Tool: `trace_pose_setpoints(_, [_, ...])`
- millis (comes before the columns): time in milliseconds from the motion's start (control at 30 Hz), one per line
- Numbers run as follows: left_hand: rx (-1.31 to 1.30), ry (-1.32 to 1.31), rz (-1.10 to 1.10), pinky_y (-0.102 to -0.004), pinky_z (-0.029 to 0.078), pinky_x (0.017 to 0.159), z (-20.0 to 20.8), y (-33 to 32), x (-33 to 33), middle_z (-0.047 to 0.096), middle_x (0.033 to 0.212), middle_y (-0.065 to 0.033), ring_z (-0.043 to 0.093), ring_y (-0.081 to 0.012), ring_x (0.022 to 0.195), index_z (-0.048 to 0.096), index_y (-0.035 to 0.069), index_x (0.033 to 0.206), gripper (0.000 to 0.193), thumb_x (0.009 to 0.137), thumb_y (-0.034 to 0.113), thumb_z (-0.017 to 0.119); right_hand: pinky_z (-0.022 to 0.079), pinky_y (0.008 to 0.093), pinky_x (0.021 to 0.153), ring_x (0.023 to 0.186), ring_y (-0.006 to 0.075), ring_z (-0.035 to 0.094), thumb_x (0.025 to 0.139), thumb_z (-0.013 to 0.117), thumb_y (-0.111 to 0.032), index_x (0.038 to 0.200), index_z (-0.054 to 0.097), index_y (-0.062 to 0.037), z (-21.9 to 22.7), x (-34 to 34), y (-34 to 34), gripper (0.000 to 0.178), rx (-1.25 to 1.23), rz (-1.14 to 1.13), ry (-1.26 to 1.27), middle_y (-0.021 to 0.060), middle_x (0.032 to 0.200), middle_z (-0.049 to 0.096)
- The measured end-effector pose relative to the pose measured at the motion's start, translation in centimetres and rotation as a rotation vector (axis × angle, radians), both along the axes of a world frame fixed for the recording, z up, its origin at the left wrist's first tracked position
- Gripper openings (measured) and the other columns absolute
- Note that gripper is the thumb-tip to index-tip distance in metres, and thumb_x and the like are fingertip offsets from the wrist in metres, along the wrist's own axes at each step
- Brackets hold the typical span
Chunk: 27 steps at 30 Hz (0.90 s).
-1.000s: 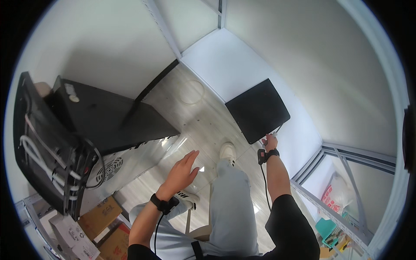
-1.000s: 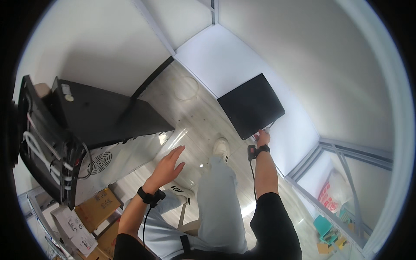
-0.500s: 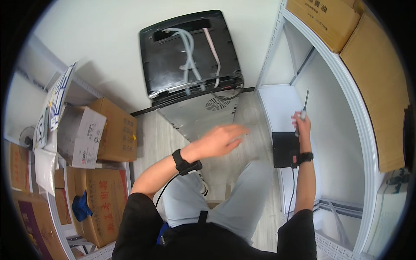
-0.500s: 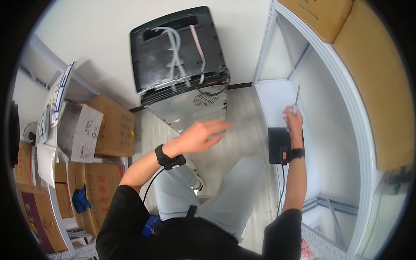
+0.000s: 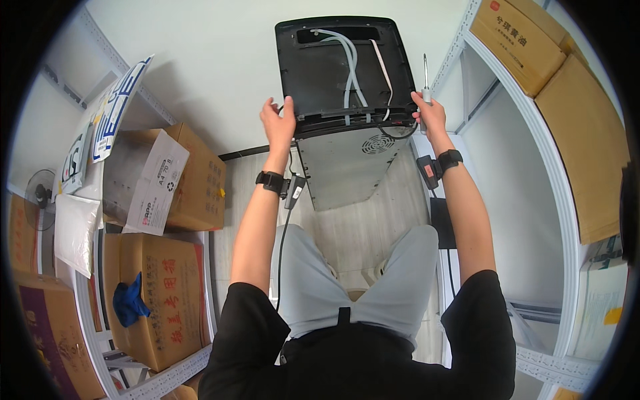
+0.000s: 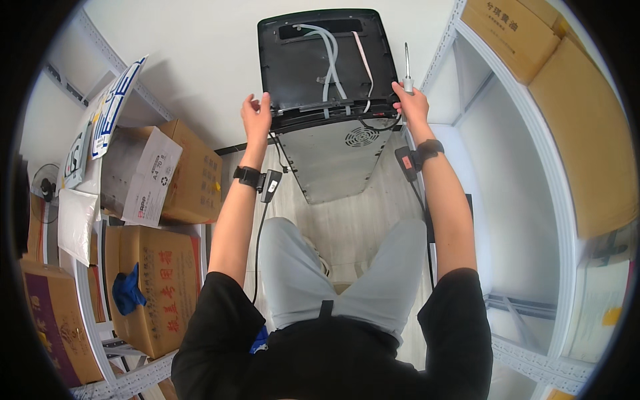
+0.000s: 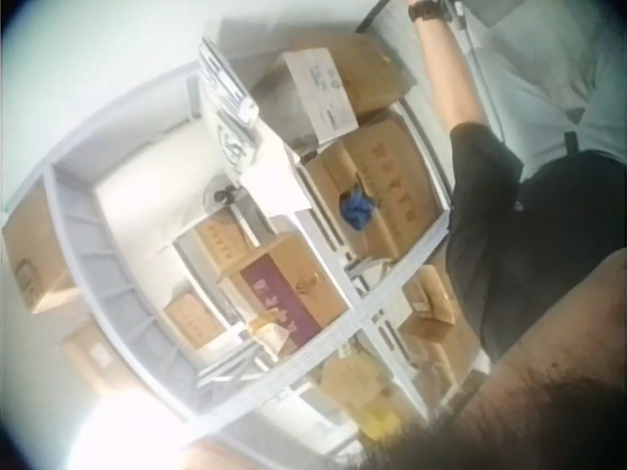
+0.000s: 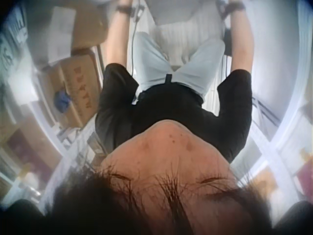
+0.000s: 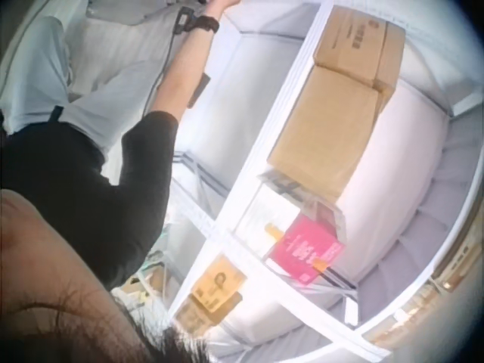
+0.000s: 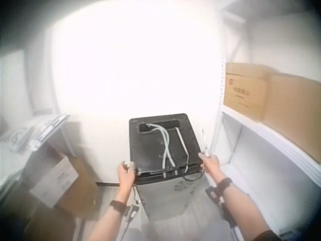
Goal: The person assembles a black electronic device by attaching a cover panel to its top using a screwdriver. They secure the panel with multiple screws, remove it to access internal components, and then reattach it.
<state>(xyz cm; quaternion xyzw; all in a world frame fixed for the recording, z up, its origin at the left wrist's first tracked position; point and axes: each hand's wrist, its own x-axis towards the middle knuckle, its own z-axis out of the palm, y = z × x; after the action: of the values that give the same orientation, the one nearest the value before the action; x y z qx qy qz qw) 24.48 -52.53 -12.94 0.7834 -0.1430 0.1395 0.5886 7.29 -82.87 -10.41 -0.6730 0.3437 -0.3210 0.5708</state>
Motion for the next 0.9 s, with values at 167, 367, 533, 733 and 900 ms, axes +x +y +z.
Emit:
trace_pose_setpoints(167, [-0.131, 0.226, -0.189, -0.0362, 0.043, 0.091, -1.6, -1.0, 2.3, 0.05, 0.117, -0.0181, 0.052, -0.0262, 0.106, 0.048, 0.0, 0.128, 0.059, 0.087, 0.041, 0.06, 0.045, 0.0227, 0.043, 0.048, 0.0096, 0.058, 0.076, 0.074, -0.034, 0.092, 0.065, -0.0008, -0.4, 1.7, -1.6, 0.038, -0.034, 0.023, 0.189, 0.0034, 0.068, 0.062])
trace_pose_setpoints(367, [0.032, 0.2, -0.124, -0.039, 0.045, 0.087, -1.2, -1.4, 5.5, 0.059, 0.108, -0.02, 0.057, -0.0305, 0.101, 0.058, 0.002, 0.118, 0.05, 0.084, 0.038, 0.061, 0.045, 0.0218, 0.042, 0.047, 0.0082, 0.056, 0.076, 0.073, -0.027, 0.101, 0.064, -0.0005, 1.3, 2.0, -2.8, 0.037, -0.131, 0.167, 0.332, 0.0031, 0.065, 0.06])
trace_pose_setpoints(533, [0.145, 0.144, -0.05, -0.0415, 0.047, 0.081, -0.2, -2.8, 5.6, 0.066, 0.091, -0.0183, 0.062, -0.0358, 0.089, 0.065, 0.0, 0.103, 0.046, 0.084, 0.042, 0.058, 0.044, 0.0213, 0.042, 0.048, 0.008, 0.056, 0.077, 0.073, -0.026, 0.1, 0.065, -0.0011, 0.8, 1.7, -4.9, 0.035, -0.128, 0.244, 0.32, 0.0019, 0.066, 0.059])
trace_pose_setpoints(733, [0.197, 0.085, -0.02, -0.0424, 0.047, 0.081, 0.3, -2.8, 7.0, 0.064, 0.095, -0.0267, 0.062, -0.0393, 0.093, 0.059, -0.008, 0.096, 0.046, 0.088, 0.037, 0.056, 0.04, 0.022, 0.044, 0.047, 0.0069, 0.05, 0.081, 0.069, -0.025, 0.09, 0.062, -0.0026, 2.0, 1.7, -3.3, 0.025, -0.182, 0.362, 0.283, -0.0005, 0.062, 0.055])
trace_pose_setpoints(900, [0.221, 0.201, -0.205, -0.0339, 0.047, 0.078, 1.4, -2.5, 7.6, 0.065, 0.099, -0.0167, 0.062, -0.0227, 0.09, 0.057, -0.008, 0.106, 0.042, 0.09, 0.031, 0.058, 0.039, 0.0215, 0.044, 0.048, 0.0065, 0.05, 0.081, 0.07, -0.028, 0.087, 0.061, -0.0037, 1.4, 1.2, -4.3, 0.027, -0.153, 0.356, 0.286, -0.0011, 0.06, 0.053])
